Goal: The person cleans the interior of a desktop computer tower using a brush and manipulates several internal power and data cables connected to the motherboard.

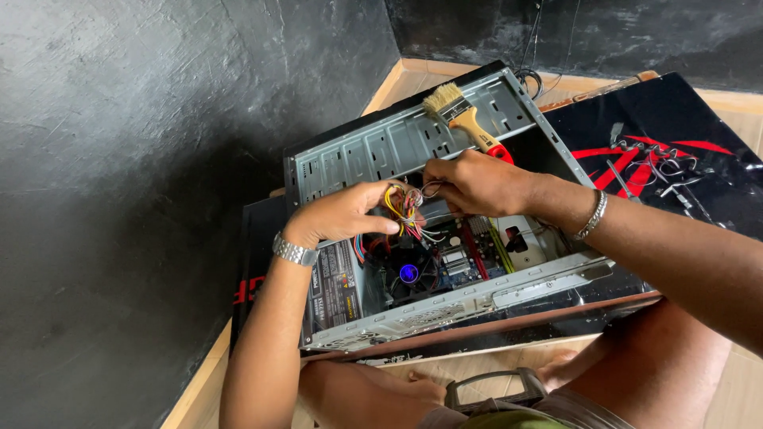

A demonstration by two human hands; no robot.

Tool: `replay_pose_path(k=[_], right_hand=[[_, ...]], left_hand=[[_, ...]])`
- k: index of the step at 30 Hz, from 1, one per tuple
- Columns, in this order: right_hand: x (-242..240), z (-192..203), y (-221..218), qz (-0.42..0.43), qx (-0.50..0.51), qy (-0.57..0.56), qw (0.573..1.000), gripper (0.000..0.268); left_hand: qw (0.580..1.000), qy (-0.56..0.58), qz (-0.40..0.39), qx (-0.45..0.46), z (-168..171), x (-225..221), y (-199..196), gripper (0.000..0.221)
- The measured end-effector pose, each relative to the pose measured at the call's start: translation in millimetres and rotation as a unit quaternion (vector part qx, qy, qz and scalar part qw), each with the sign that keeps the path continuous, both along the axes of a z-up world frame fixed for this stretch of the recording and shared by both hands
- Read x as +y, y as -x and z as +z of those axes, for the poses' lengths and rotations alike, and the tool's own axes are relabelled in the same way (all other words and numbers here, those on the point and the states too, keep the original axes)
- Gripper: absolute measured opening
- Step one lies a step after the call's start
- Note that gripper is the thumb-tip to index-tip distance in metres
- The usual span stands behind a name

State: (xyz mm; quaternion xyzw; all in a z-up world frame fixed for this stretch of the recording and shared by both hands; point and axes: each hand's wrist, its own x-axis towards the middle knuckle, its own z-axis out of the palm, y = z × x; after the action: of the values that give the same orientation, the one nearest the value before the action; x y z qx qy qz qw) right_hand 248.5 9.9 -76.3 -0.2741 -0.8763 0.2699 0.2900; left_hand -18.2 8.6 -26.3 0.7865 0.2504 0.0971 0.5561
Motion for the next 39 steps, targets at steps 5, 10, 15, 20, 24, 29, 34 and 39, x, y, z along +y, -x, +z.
replay_pose_path(k=[5,10,15,20,24,29,34,39], right_hand=[[-0.1,0.9,2.0,-0.055,0.004,0.012,0.998,0.008],[-8.9,16.5,9.1,-0.071,0.074,-0.02,0.995,0.012],[-25.5,50.2,0.9,-0.011,0.176,0.074,0.982,0.012],[-24.1,50.0,1.9,0.01,0.185,0.083,0.979,0.012],[-22.7,49.3,-4.8,0.116,0.203,0.184,0.955,0.015],[-11.5,42.1,-13.0,0.142,0.134,0.177,0.965,0.019],[-12.0,38.5,-11.6,0.07,0.032,-0.037,0.996,0.012],[-5.8,36.6,-10.8,0.044,0.061,-0.118,0.99,0.007]], left_hand=[[0.999,-0.039,0.011,-0.014,-6.1,3.1,-3.4,0.072],[0.99,-0.063,0.032,0.12,-0.7,-5.0,-14.4,0.082],[0.987,-0.107,0.044,0.111,14.0,-8.1,-14.8,0.05],[0.984,-0.124,0.026,0.127,-5.3,1.2,-12.0,0.035],[0.98,-0.144,0.054,0.127,17.7,-11.8,-21.1,0.034],[0.988,-0.124,0.067,0.056,11.8,1.6,2.4,0.028],[0.993,-0.104,0.014,0.047,11.2,1.6,1.8,0.037],[0.99,-0.118,-0.011,0.078,30.1,-16.0,-6.3,0.072]])
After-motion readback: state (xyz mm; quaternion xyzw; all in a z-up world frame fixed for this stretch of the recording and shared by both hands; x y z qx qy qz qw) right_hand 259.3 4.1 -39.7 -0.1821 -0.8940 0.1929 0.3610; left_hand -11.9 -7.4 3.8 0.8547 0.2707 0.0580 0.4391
